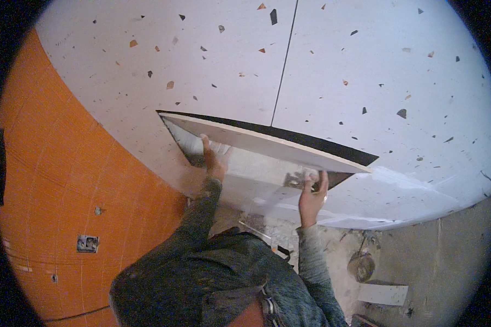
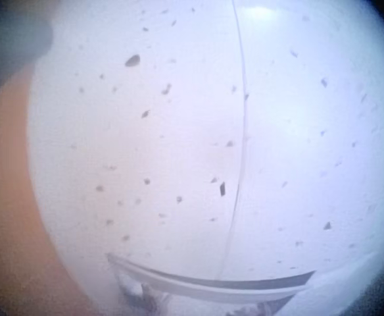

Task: The person positions a large rectangular tile into a cutout in the ceiling and presses it into place. They then scoop cement from a bucket using a trowel and spread it evenly across the back of the tile.

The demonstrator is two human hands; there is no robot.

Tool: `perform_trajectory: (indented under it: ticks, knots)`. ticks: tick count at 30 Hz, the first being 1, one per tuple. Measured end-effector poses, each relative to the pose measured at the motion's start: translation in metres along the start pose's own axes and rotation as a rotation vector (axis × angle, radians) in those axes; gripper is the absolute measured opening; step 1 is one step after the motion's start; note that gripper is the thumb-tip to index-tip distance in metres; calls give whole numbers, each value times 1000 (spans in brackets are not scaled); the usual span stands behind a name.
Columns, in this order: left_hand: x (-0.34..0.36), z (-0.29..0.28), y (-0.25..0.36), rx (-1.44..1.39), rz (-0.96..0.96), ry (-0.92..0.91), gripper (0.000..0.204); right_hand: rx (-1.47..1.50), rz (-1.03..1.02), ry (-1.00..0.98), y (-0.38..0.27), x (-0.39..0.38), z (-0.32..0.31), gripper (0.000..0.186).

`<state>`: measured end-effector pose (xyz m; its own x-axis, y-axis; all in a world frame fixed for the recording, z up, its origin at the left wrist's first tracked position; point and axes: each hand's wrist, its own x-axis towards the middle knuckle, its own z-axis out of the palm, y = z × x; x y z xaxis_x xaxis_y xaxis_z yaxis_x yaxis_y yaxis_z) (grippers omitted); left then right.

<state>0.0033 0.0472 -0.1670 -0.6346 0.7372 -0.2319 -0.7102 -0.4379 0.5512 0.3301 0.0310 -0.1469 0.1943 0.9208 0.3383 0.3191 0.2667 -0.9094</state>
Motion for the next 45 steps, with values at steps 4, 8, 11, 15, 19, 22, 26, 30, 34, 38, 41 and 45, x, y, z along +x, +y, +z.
perform_trajectory:
  ticks: [4,8,11,15,19,22,26,30,34,38,41,45]
  knots:
    - [-4,3,3,-61,-75,6,90,-133,-496,74,-114,-9,-30,42]
    - [-3,-1,-9,-28,-72,-25,86,-492,-817,140,-173,18,-58,38]
    - [52,-90,-18,483,433,-249,81,-618,-860,65,-192,28,-42,45]
    - [-7,-17,-9,478,321,-251,79,-666,-859,136,-178,41,-43,41]
    - [5,-19,-9,395,297,-230,91,-599,-904,87,-181,52,-45,23]
    - [-18,18,11,33,-79,-119,99,-508,-893,70,-174,54,-46,19]
    - [-18,15,15,34,-94,-143,102,-480,-887,74,-174,52,-44,18]
    - [-15,15,8,42,-62,-142,105,-476,-857,64,-175,49,-47,18]
    - [-16,15,7,58,-11,-135,103,-477,-853,66,-176,51,-48,18]
    - [-27,30,13,-58,-120,-5,91,-458,-864,72,-176,53,-48,17]
    - [1,-13,7,267,160,-172,90,-447,-870,-2,-184,52,-44,16]
    - [-22,13,7,53,-81,-136,89,-542,-881,-14,-193,53,-54,16]
